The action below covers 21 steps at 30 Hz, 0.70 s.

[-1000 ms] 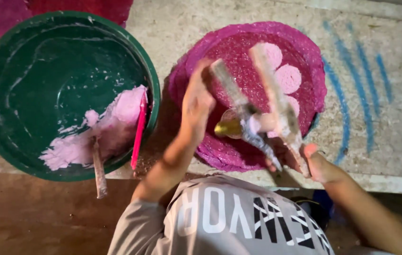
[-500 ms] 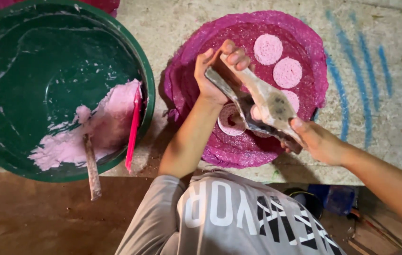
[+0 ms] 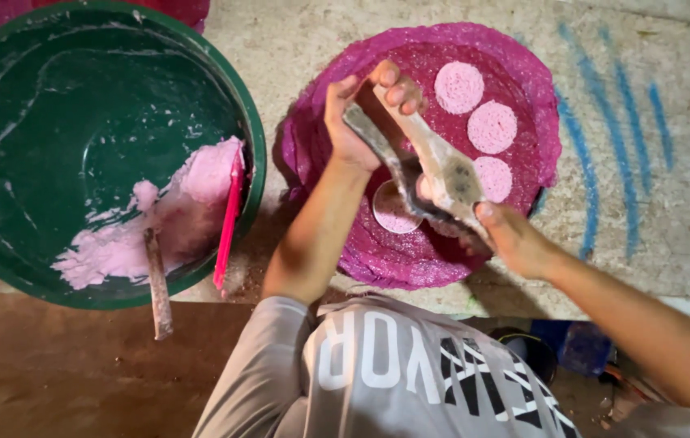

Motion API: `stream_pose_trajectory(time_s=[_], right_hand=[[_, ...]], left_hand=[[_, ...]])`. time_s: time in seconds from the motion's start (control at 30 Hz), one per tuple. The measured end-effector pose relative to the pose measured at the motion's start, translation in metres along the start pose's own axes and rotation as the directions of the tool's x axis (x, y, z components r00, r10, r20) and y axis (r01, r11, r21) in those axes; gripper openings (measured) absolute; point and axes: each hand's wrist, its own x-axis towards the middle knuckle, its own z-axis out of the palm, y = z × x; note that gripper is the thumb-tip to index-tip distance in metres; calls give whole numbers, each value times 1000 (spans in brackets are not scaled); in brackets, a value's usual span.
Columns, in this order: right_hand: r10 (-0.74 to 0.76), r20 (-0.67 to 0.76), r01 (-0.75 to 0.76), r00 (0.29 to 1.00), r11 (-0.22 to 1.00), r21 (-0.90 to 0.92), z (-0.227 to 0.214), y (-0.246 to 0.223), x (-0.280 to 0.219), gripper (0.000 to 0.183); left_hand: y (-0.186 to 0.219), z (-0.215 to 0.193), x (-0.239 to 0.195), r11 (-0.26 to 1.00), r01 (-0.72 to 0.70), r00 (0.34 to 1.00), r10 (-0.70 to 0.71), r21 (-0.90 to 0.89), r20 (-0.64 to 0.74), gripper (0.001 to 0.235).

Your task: The person uses a wooden mold and a cylindrical cutter to shape pink cotton candy into donut-like rings. They repeatedly scoop the candy from a green bucket, press it into the mold, cut out rings, and place them on a pink tray.

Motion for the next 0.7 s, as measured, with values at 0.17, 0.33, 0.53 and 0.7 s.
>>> stream_pose_trajectory(time_s=[0.17,0.33,0.53,0.7], right_hand=[[-179,110,154,978,966,208,2,8,-18,95],[-323,-13,284,946,813,508,-10,1,-63,113],[-327,-200,380,924,709,594,-6,14,-81,129],[-324,-305,445,896,649,617,-11,30,-93,130]], left_hand=[[44,32,-15,784,161,982,-67,599,-176,55],[30,68,-63,-315,388,826,-298,866,-479,80],[4,57,-100,-514,238,802,-374,824,-465,107],[15,41,-84,-373,251,814,-418,893,-403,104]])
